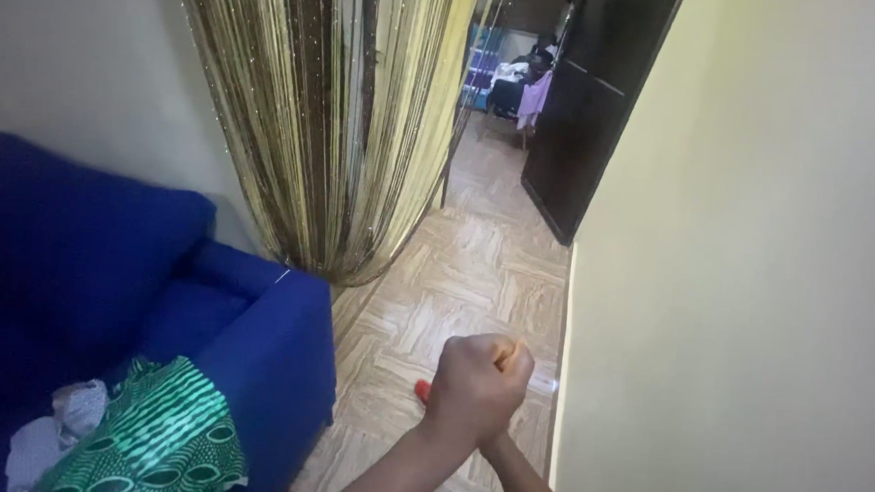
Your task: Sweeping the tiled hallway floor with a red broom.
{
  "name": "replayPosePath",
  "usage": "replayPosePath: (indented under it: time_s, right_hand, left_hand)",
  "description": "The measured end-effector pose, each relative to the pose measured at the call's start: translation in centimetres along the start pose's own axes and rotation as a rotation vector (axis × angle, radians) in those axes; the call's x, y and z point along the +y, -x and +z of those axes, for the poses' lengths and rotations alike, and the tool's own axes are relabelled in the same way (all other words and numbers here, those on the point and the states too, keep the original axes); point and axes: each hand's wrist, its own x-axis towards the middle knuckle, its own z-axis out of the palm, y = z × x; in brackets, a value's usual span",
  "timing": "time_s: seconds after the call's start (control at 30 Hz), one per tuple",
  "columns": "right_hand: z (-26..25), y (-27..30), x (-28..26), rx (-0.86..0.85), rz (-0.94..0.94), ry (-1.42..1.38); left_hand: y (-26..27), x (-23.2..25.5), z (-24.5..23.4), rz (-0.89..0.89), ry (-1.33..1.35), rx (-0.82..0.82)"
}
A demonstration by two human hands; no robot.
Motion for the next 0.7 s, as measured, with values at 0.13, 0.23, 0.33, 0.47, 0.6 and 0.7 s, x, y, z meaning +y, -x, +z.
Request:
replayPosePath:
  time_s: [0.13,0.23,0.33,0.47,0.6,0.7]
  right_hand:
    - [1.9,1.9,-1.5,-0.008,0.046,-0.06]
    - [2.6,1.6,-2.3,0.003,0.052,-0.089]
    - [2.8,1.3,-3.0,0.018,0.055,-0.111]
    - [3.0,2.0,-3.6,0.056,0.068,-0.126]
    - [2.4,3.6,-5.1,0.069,0.365,0.088]
    - [1.7,4.6,-7.6,0.094,0.573,0.146]
  left_hand:
    - [0.3,2.3,-1.7,-0.051,0.067,0.073]
    - [-0.5,4.6,-3.7,-0.075,0.04,0.081]
    - [-1.3,7.0,-5.4,-0.068,0.039,0.09]
    - [-1.9,10.6,-7.3,-0.158,0.131,0.014]
    - [-2.1,12.7,-7.5,-0.047,0.193,-0.043]
    - [-2.1,14.5,-7.8,-0.003,0.248,-0.078]
